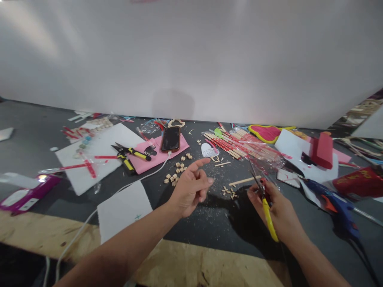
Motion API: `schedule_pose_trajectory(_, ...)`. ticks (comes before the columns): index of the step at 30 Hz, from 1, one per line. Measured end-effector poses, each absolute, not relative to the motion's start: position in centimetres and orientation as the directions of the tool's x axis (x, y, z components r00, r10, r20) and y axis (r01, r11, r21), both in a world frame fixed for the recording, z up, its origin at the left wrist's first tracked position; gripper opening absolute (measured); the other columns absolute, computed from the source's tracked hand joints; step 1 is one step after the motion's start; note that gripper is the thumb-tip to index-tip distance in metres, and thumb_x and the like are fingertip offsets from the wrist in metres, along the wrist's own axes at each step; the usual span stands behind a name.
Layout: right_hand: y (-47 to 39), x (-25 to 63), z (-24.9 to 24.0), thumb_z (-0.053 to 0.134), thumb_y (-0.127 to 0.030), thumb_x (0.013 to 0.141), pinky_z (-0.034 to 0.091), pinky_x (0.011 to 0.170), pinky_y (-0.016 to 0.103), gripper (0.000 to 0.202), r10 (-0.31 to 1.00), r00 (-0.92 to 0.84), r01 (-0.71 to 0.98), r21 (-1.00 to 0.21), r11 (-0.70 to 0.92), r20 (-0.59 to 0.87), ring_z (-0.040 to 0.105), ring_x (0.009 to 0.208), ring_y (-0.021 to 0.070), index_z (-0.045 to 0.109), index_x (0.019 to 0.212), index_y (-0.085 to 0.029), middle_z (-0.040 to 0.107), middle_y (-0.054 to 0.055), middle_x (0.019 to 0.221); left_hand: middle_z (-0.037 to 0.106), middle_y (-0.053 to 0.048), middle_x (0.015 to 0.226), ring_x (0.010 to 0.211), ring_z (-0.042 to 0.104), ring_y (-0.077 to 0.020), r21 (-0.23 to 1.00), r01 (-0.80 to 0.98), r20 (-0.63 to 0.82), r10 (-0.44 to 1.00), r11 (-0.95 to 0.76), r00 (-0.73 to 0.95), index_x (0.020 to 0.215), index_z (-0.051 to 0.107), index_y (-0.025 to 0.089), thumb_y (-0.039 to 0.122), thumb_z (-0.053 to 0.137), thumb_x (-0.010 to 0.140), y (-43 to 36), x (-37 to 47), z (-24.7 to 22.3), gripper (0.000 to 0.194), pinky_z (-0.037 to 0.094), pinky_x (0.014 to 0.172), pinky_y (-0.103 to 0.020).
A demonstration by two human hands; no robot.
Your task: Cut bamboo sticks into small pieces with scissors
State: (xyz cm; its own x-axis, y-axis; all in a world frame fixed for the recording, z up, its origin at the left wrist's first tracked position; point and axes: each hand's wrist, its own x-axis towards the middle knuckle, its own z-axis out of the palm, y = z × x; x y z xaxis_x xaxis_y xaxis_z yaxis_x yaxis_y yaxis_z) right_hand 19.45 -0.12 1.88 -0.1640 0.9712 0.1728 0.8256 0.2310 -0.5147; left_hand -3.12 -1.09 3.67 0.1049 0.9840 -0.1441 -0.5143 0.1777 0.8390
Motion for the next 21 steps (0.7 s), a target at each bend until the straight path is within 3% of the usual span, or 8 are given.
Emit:
schedule_pose_trajectory(2, -0.2, 19.4, 1.9, 0.047, -0.044, 0.074, 0.039, 0.052, 0.025, 0.024, 0.974, -0.171, 0.877, -0.427, 0.219, 0.147, 0.052, 0.056, 0.0136, 0.045, 0.085, -0.023, 0.056, -0.001, 0.068, 0.054, 0.003, 0.077, 0.045, 0.043, -0.0009, 0.882, -0.452, -0.107, 0.991, 0.130, 0.077, 0.107, 0.053, 0.022, 0.020, 0.066, 0.065, -1.0, -3.1, 3.3, 0.044, 0.037, 0.042, -0.014)
schedule_pose_trajectory(4, -0.3, 19.3, 2.0, 0.048, -0.045, 0.074, 0.037, 0.049, 0.025, 0.024, 0.973, -0.190, 0.914, -0.337, 0.224, 0.132, 0.050, 0.053, 0.0138, 0.043, 0.084, -0.023, 0.054, -0.001, 0.066, 0.056, -0.003, 0.091, 0.067, 0.055, -0.0073, 0.935, -0.351, -0.021, 0.996, 0.049, 0.083, 0.099, 0.058, 0.018, 0.022, 0.064, 0.068, -1.0, -3.0, 2.9, 0.032, 0.046, 0.062, -0.020)
schedule_pose_trajectory(6, -0.4, 19.1, 2.1, 0.048, -0.045, 0.073, 0.036, 0.049, 0.026, 0.025, 0.963, -0.226, 0.925, -0.277, 0.258, 0.145, 0.052, 0.054, 0.0153, 0.043, 0.085, -0.023, 0.055, 0.001, 0.068, 0.056, -0.006, 0.098, 0.086, 0.055, -0.0135, 0.974, -0.222, 0.071, 0.991, -0.044, 0.117, 0.095, 0.061, 0.016, 0.023, 0.063, 0.071, -1.2, -2.8, 2.7, 0.025, 0.044, 0.079, -0.026)
schedule_pose_trajectory(8, -0.6, 18.8, 2.3, 0.048, -0.041, 0.074, 0.038, 0.052, 0.027, 0.024, 0.947, -0.272, 0.918, -0.248, 0.309, 0.172, 0.054, 0.060, 0.0172, 0.043, 0.088, -0.022, 0.057, 0.004, 0.073, 0.056, -0.008, 0.103, 0.090, 0.055, -0.0159, 0.988, -0.112, 0.120, 0.980, -0.102, 0.161, 0.098, 0.061, 0.016, 0.023, 0.062, 0.071, -1.4, -2.6, 2.6, 0.028, 0.043, 0.084, -0.029)
schedule_pose_trajectory(11, -0.9, 18.4, 2.3, 0.048, -0.035, 0.073, 0.039, 0.057, 0.028, 0.022, 0.919, -0.337, 0.898, -0.224, 0.379, 0.206, 0.056, 0.070, 0.0198, 0.045, 0.090, -0.021, 0.057, 0.007, 0.078, 0.058, -0.007, 0.101, 0.090, 0.056, -0.0168, 0.993, -0.016, 0.117, 0.976, -0.116, 0.185, 0.099, 0.059, 0.017, 0.023, 0.063, 0.069, -1.9, -2.1, 2.5, 0.030, 0.044, 0.082, -0.029)
schedule_pose_trajectory(17, -1.3, 17.9, 2.1, 0.052, -0.034, 0.071, 0.041, 0.079, 0.036, 0.027, 0.867, -0.432, 0.860, -0.177, 0.479, 0.248, 0.052, 0.092, 0.0245, 0.049, 0.094, -0.019, 0.057, 0.011, 0.096, 0.061, -0.002, 0.079, 0.073, 0.057, -0.0132, 0.991, 0.104, 0.063, 0.985, -0.081, 0.161, 0.079, 0.060, 0.016, 0.018, 0.059, 0.070, -2.1, -1.4, 2.1, 0.010, 0.044, 0.064, -0.021)
schedule_pose_trajectory(21, -1.3, 17.9, 1.6, 0.055, -0.037, 0.069, 0.039, 0.083, 0.040, 0.031, 0.861, -0.438, 0.866, -0.136, 0.482, 0.258, 0.049, 0.092, 0.0259, 0.052, 0.092, -0.017, 0.056, 0.012, 0.097, 0.061, -0.001, 0.071, 0.066, 0.054, -0.0118, 0.976, 0.198, 0.060, 0.988, -0.089, 0.144, 0.072, 0.061, 0.017, 0.016, 0.059, 0.068, -2.2, -1.4, 2.1, 0.005, 0.041, 0.058, -0.019)
